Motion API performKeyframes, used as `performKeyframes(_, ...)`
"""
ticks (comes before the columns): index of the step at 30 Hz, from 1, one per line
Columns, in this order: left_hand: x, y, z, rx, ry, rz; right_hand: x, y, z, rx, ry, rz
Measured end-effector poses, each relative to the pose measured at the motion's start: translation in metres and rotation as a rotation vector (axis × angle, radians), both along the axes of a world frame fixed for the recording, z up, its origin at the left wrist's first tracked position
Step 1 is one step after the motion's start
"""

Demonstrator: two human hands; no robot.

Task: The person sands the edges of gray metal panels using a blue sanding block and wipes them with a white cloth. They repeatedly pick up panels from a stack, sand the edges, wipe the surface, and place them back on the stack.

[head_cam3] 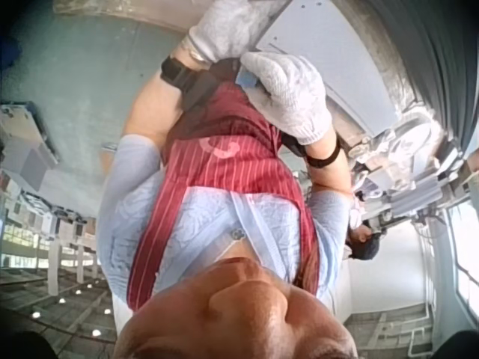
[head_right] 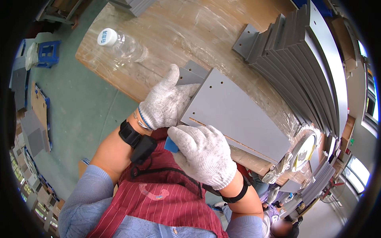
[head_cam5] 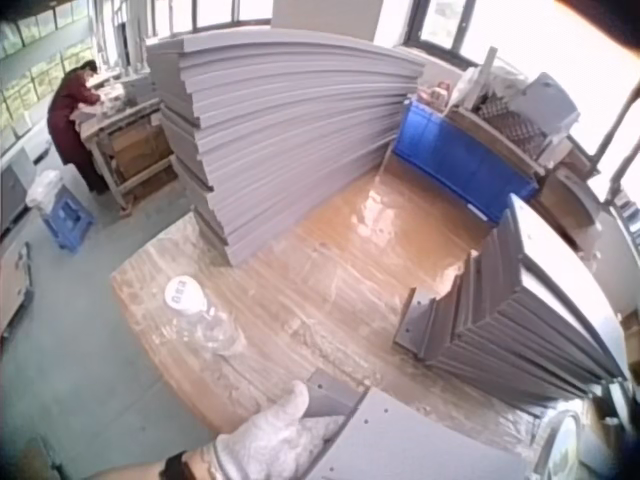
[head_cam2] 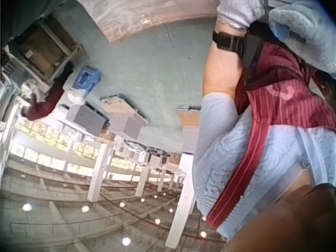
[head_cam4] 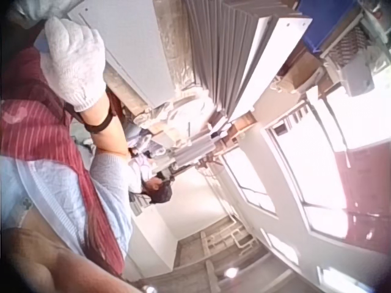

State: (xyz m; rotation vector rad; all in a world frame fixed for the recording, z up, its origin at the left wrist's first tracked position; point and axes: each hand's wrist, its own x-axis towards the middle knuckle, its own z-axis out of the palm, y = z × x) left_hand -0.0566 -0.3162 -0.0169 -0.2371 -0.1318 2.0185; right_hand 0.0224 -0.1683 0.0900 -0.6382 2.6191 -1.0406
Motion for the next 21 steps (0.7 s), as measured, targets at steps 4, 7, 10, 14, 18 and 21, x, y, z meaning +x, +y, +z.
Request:
performKeyframes(4,0.000,0.000,0.006,-0.256,0.303,-0.034,0.019,0.021,-0.001,-0.061,0.168,-0.422)
performKeyframes(7,-0.002,0.002,0.008,-0.492,0.610,-0.089,0.029,0.017,-0.007,-0.127,0.223,-0.586)
performKeyframes(10,0.004,0.001,-0.005,-0.630,0.763,-0.143,0.035,0.006,-0.011,-0.168,0.317,-0.569)
performKeyframes(14,0.010,0.004,0.000,-0.631,0.863,-0.069,0.041,-0.003,-0.015,-0.147,0.363,-0.572)
performKeyframes(18,0.009,0.008,0.027,-0.572,0.441,-0.139,0.041,-0.012,-0.010,-0.039,0.394,-0.491)
performKeyframes(21,0.012,0.009,0.022,-0.629,0.621,-0.071,0.047,-0.009,-0.007,0.008,0.439,-0.531)
